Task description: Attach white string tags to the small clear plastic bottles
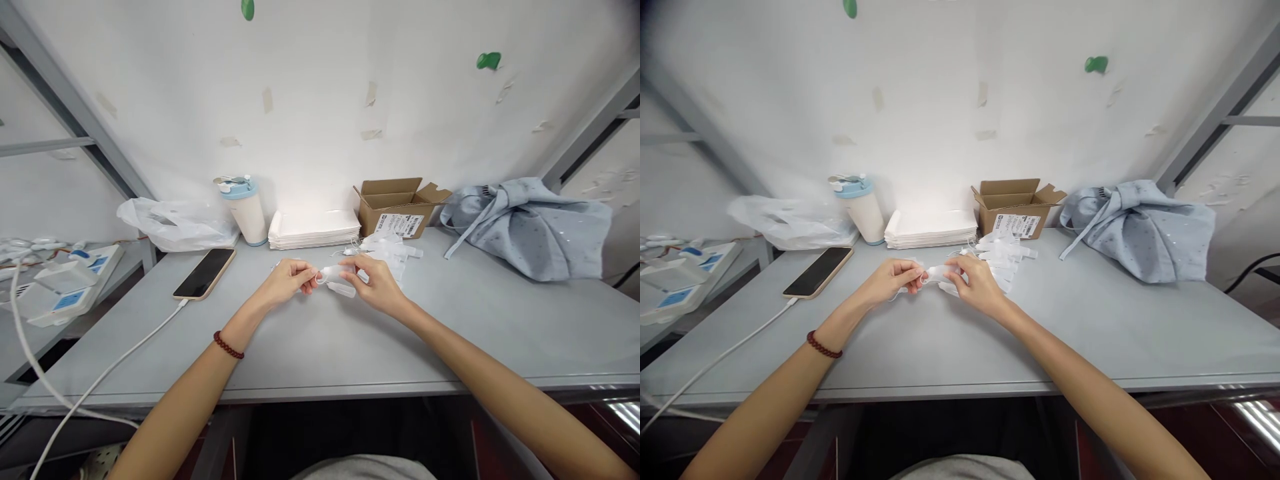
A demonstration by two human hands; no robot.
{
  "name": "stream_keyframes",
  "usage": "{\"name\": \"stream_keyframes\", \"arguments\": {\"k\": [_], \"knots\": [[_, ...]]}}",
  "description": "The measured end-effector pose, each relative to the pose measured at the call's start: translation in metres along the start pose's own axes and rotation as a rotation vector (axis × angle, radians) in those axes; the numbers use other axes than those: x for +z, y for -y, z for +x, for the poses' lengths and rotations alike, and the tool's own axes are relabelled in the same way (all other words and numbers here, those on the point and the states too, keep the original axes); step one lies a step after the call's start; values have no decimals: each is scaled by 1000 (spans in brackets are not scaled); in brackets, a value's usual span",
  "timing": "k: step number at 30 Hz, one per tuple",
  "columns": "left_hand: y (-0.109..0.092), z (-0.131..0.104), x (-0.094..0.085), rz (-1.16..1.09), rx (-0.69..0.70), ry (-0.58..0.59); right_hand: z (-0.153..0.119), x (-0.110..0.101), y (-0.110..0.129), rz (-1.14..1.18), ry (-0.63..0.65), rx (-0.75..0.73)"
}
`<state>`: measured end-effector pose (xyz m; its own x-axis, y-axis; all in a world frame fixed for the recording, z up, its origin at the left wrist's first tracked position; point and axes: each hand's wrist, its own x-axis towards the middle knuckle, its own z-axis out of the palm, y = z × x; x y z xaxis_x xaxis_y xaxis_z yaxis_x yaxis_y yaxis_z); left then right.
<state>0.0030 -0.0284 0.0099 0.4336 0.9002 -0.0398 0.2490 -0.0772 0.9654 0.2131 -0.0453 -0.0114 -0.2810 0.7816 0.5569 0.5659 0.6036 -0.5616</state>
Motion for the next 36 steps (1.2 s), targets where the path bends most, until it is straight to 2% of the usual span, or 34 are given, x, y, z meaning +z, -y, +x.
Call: {"name": "stream_keyframes", "arguments": {"k": [13,19,24,36], "knots": [[8,3,6,-54,11,-28,-3,4,-5,-31,-60,-98],[2,2,-6,-131,12,21,1,2,-3,24,-68,-50],[2,2,-12,-158,-16,-14,2,1,-5,38,-85,-55],[5,3,-1,-80,36,-14,-1,1,-10,3,-24,-83]]}}
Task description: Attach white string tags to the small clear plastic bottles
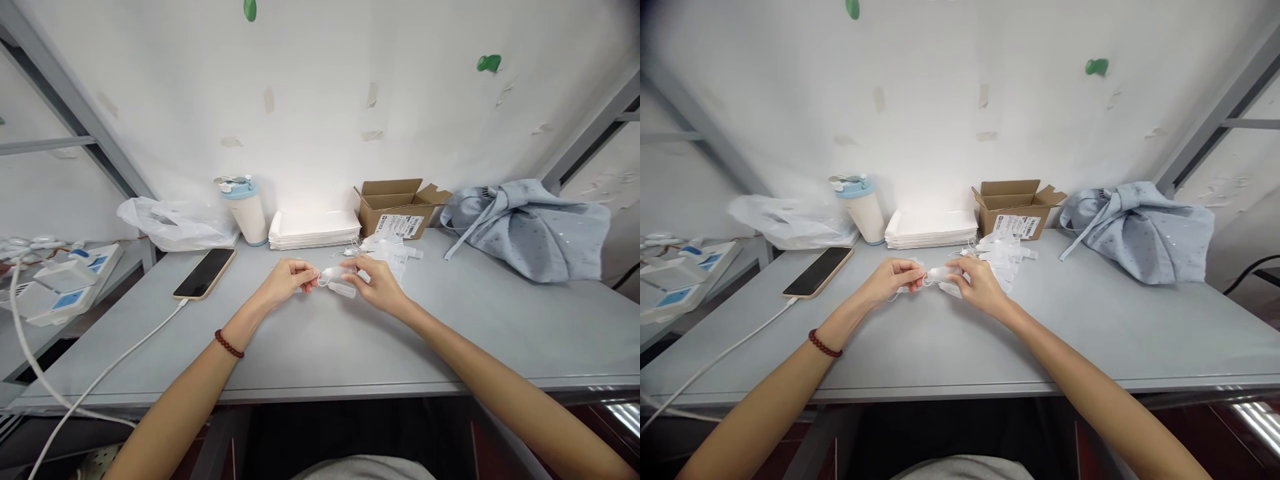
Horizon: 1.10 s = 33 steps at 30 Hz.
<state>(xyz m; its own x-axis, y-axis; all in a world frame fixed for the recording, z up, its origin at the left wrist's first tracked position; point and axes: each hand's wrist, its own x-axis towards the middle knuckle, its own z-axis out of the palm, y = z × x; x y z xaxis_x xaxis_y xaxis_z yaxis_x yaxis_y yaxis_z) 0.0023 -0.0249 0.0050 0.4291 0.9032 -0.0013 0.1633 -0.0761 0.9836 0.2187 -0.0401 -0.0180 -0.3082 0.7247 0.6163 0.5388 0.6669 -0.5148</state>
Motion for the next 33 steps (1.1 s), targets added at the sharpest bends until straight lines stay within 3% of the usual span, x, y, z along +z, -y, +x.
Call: {"name": "stream_keyframes", "arguments": {"k": [16,22,24,29,33], "knots": [[6,0,1,74,8,31,-5,8,-3,9,6,-19],[-3,-1,-4,29,-6,50,2,5,5,9,47,29],[-8,-1,-10,37,-3,18,3,5,6,-10,72,70],[-10,0,-38,59,-30,-256,1,6,1,-52,208,175],[-2,2,-57,79,-86,-312,-2,6,-2,-138,326,194]]}}
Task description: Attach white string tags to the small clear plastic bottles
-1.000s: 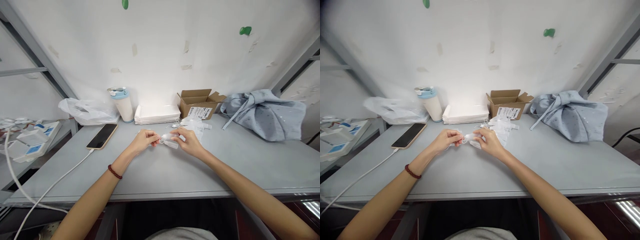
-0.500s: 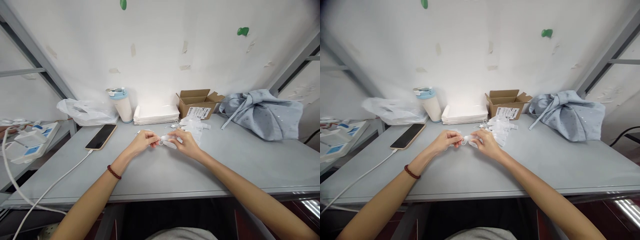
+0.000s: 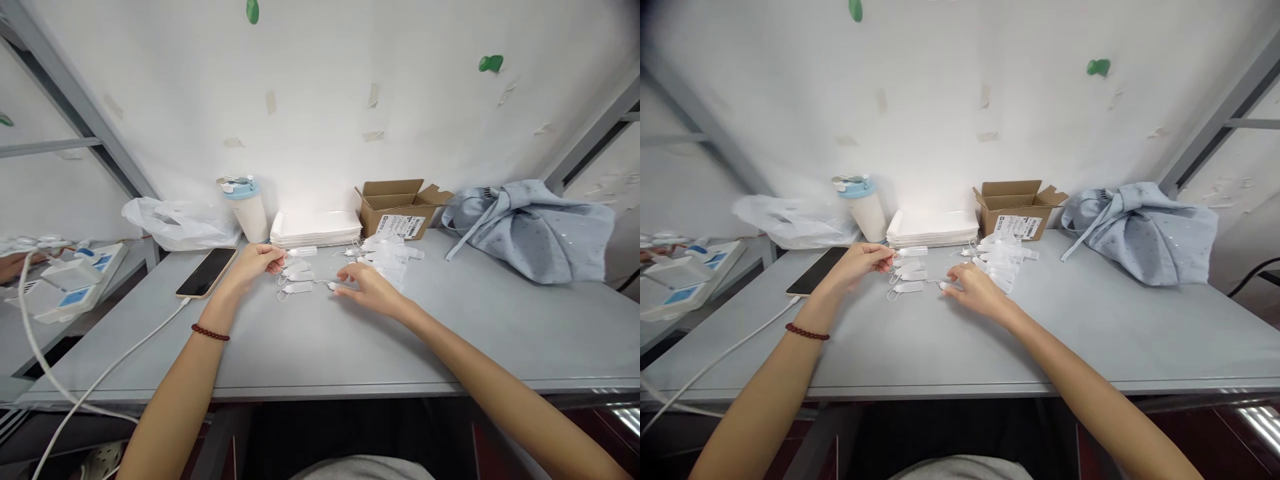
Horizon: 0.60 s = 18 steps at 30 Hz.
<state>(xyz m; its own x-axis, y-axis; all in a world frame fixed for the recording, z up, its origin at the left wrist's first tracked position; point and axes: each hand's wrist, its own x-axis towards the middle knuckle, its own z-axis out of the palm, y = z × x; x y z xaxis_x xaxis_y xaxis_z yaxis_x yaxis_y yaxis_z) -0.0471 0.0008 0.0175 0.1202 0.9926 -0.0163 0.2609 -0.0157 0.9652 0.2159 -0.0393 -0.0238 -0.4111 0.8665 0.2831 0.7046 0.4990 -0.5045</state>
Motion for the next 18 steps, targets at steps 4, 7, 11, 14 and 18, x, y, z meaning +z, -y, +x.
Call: {"name": "stream_keyframes", "arguments": {"k": [4,7,11,14,18], "knots": [[3,1,-6,86,-26,77,0,2,0,-98,46,-7],[1,-1,-8,166,-60,211,0,4,-3,-145,55,-18],[-2,-4,-9,225,-129,309,1,3,-7,-173,52,-27],[-3,-6,-10,246,-185,328,3,0,-9,-182,-9,23],[-1,-4,-11,293,-193,295,6,-5,-10,-111,-130,24]]}}
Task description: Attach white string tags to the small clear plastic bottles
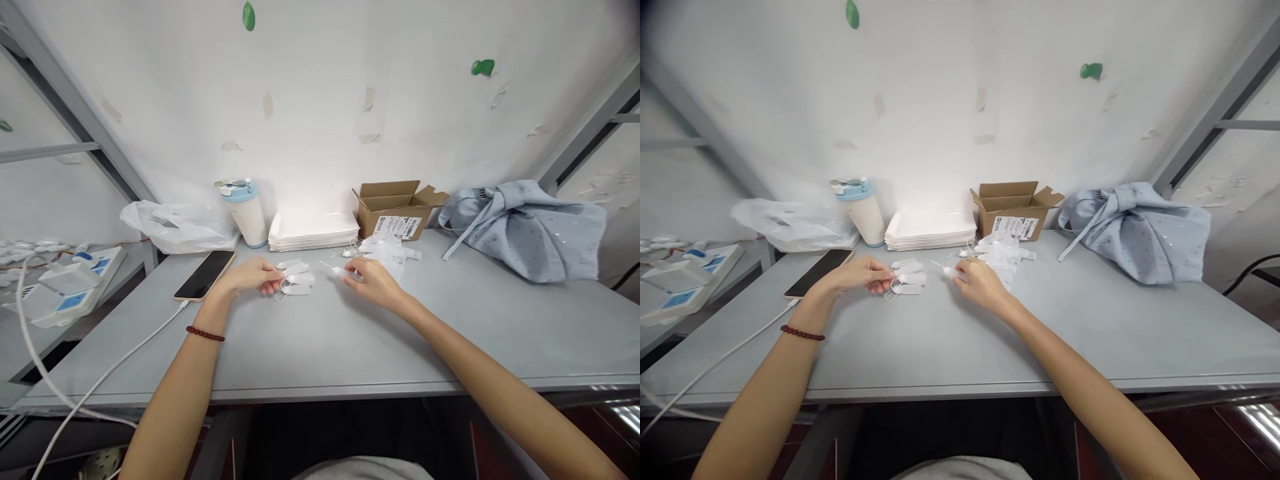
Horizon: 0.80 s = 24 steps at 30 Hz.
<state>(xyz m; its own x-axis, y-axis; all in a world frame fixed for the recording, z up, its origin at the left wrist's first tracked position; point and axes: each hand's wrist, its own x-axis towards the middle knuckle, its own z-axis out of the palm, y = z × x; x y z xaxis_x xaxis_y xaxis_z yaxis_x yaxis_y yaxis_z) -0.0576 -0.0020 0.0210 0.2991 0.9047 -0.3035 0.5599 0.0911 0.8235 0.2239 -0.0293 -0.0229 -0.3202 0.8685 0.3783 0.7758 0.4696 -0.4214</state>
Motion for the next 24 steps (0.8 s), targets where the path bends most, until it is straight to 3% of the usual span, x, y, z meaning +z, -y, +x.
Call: {"name": "stream_keyframes", "arguments": {"k": [5,7,13,24], "knots": [[-2,2,2,12,37,-193,0,-2,5,116,-78,-73],[-6,1,7,-18,99,-217,-1,-2,9,159,-91,-108],[-18,-4,26,-195,215,-58,-3,-3,16,213,-78,-174],[-16,-1,39,-185,274,40,-4,-1,18,208,-65,-223]]}}
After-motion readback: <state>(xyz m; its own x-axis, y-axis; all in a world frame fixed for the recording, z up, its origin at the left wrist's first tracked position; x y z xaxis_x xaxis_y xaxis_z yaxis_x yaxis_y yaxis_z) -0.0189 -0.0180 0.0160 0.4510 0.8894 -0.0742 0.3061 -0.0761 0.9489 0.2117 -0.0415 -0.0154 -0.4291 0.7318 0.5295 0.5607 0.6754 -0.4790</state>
